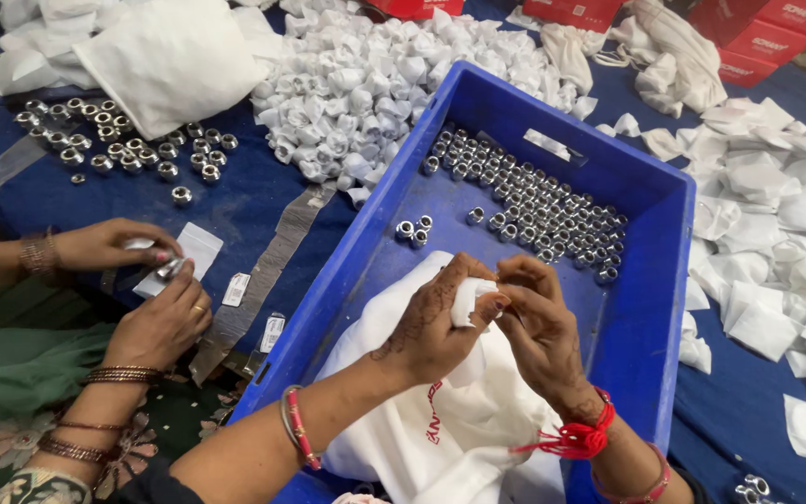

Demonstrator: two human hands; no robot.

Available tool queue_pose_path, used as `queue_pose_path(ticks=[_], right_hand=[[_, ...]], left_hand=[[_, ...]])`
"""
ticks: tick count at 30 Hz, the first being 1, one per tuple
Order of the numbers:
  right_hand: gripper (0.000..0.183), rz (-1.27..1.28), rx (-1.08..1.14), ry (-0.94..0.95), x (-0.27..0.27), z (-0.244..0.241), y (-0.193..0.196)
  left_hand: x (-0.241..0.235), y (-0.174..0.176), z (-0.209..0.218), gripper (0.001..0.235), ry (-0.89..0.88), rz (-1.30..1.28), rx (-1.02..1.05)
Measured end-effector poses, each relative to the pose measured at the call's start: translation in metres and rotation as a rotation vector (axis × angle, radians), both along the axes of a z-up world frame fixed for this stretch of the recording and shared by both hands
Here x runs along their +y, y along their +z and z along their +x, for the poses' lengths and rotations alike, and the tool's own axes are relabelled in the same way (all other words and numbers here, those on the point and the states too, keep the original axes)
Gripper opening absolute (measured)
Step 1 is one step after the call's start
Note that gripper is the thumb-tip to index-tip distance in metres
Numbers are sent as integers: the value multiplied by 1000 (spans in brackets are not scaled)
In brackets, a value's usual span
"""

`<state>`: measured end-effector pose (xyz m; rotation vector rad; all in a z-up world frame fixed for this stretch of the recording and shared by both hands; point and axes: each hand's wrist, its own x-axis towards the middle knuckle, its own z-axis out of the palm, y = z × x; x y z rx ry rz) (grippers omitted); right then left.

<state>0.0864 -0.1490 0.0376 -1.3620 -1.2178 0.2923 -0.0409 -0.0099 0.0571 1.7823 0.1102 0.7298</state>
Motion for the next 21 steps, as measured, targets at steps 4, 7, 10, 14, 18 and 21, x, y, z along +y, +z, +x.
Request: queue_pose_path(ticks=[4, 7, 10, 14, 18, 21], right_hand=[[17, 3, 278, -82, -2, 9, -2], [17, 15, 326, -198, -2, 7, -4], [15, -37, 207, -219, -3, 2, -2], [27, 60, 182, -71, -5, 3, 3], [44, 16, 308, -10, 0, 11, -3], [46, -46, 308, -51, 3, 7, -9]], left_hand=[[5, 6, -1, 27, -115, -79, 131], [7, 6, -1, 27, -57, 21, 61], [8, 6, -3, 24, -40, -18, 72], [10, 4, -3, 22, -152, -61, 138], [-2, -5, -2, 23, -75, 116, 1], [-6, -10, 1, 25, -20, 136, 43]])
